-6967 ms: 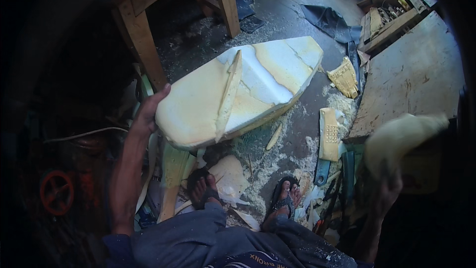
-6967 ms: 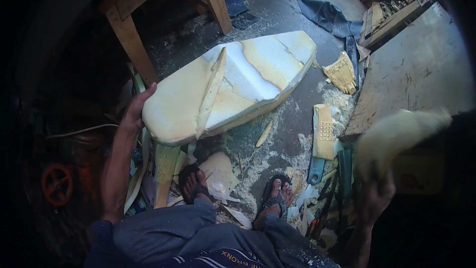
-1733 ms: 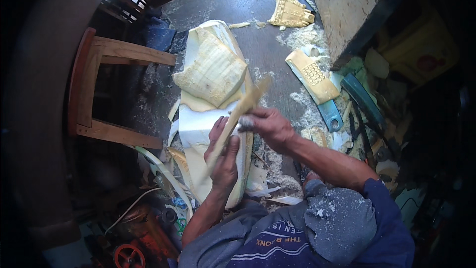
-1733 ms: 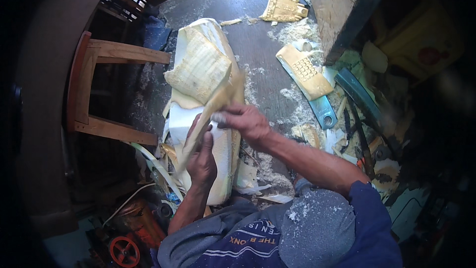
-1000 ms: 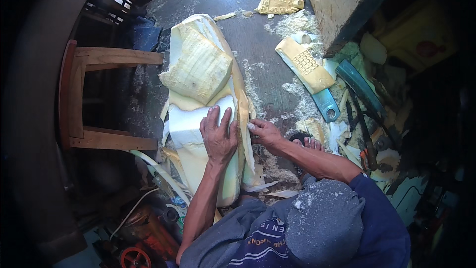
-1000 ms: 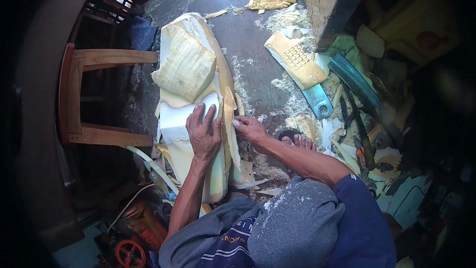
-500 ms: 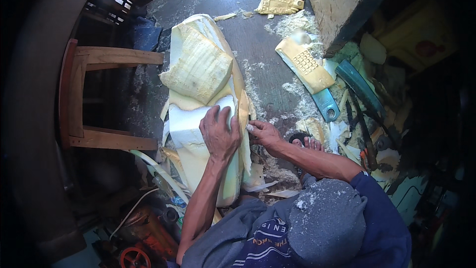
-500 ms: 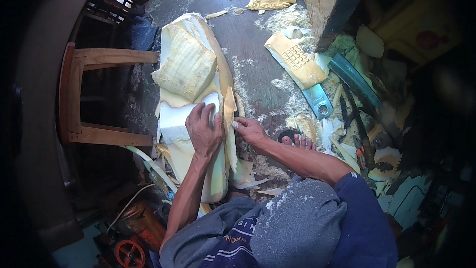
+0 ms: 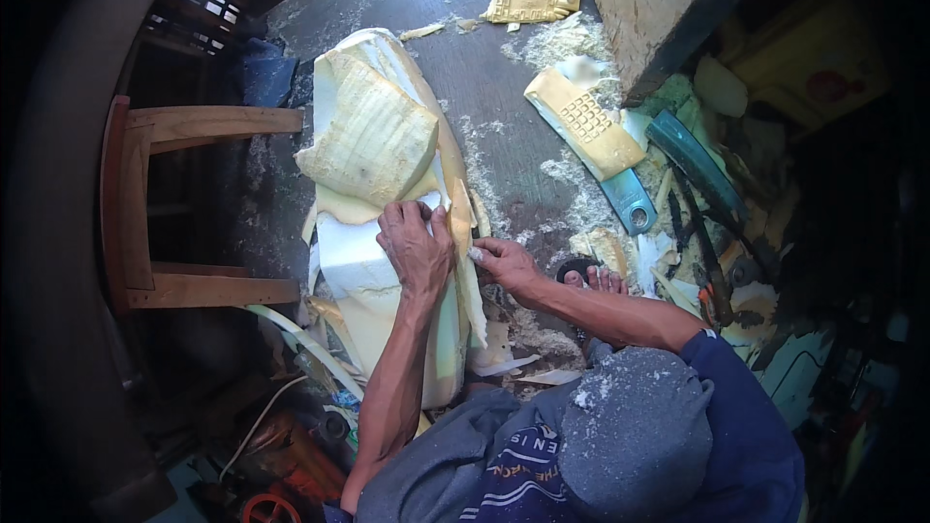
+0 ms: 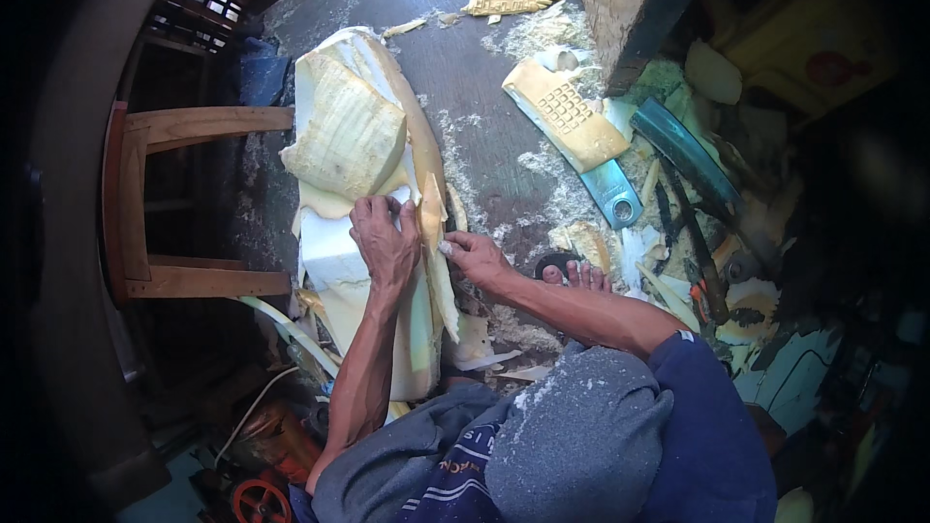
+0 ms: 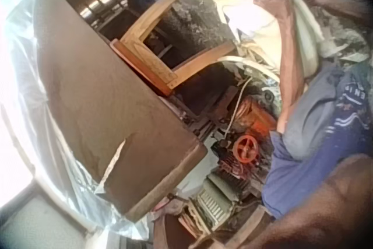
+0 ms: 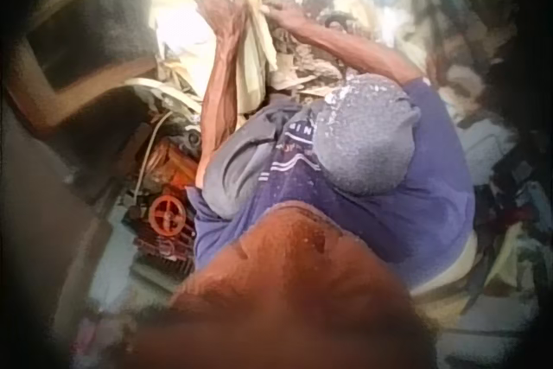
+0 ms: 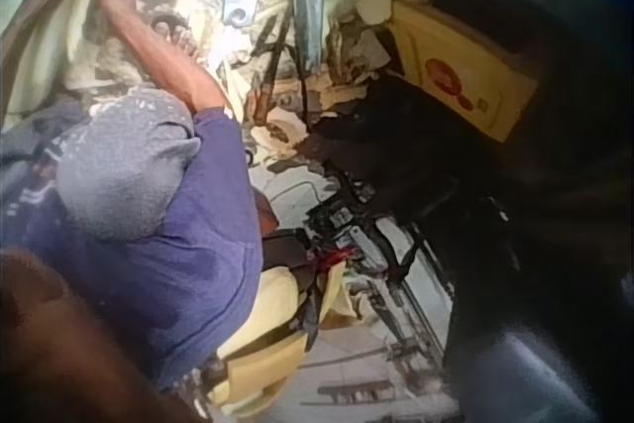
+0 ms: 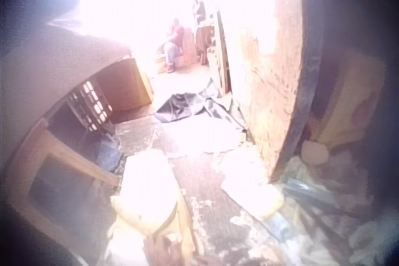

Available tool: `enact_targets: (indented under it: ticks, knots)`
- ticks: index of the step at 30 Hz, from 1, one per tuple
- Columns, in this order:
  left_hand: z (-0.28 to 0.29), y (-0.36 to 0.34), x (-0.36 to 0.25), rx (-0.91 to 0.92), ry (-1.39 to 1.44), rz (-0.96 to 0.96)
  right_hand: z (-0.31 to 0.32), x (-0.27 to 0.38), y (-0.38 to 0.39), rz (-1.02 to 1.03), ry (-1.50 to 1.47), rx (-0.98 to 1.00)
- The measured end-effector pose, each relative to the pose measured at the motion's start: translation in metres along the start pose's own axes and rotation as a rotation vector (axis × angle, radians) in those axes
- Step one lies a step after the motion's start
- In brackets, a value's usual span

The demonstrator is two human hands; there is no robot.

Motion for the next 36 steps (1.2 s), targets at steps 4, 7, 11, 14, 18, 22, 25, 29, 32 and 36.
enact_targets:
  ticks: [4,7,11,14,18,22,25,29,32,36]
  knots:
    - [0.001,-0.001,-0.001,0.018,-0.005,0.015,0.002,0.007,-0.001,0.110,0.189,-0.029]
    - [0.003,-0.001,-0.005,0.025,-0.018,0.020,0.004,0.012,-0.001,0.115,0.265,-0.028]
    - [0.006,-0.001,-0.012,0.050,-0.096,0.026,0.007,0.023,-0.005,0.102,0.397,-0.033]
    - [0.006,0.000,-0.015,0.079,-0.142,0.030,0.013,0.030,-0.010,0.043,0.437,0.008]
    - [0.002,0.000,-0.013,0.081,-0.173,0.029,0.030,0.026,-0.006,-0.202,0.491,0.078]
    - [0.002,0.002,-0.011,0.050,-0.166,0.008,0.046,0.030,-0.004,-0.039,0.137,-0.072]
    - [0.003,0.004,-0.012,0.024,-0.160,-0.015,0.043,0.043,-0.020,0.107,-0.059,-0.106]
    - [0.003,0.004,-0.009,0.017,-0.147,-0.024,0.026,0.064,-0.053,0.148,0.013,-0.052]
    - [0.012,0.011,-0.002,0.040,-0.062,-0.080,0.022,0.064,-0.052,0.153,0.005,-0.097]
    - [0.029,0.039,-0.001,-0.045,-0.196,-0.289,0.021,0.037,-0.022,0.131,-0.019,-0.199]
Point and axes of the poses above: each hand's wrist, its own y-axis away from the middle knuckle, its own z-axis out of the back of the hand, x = y × z, the point moved 3 cm from there along -y, towards the middle knuckle, and after that the axes turned 11 degrees about y, right-handed, at the moved point
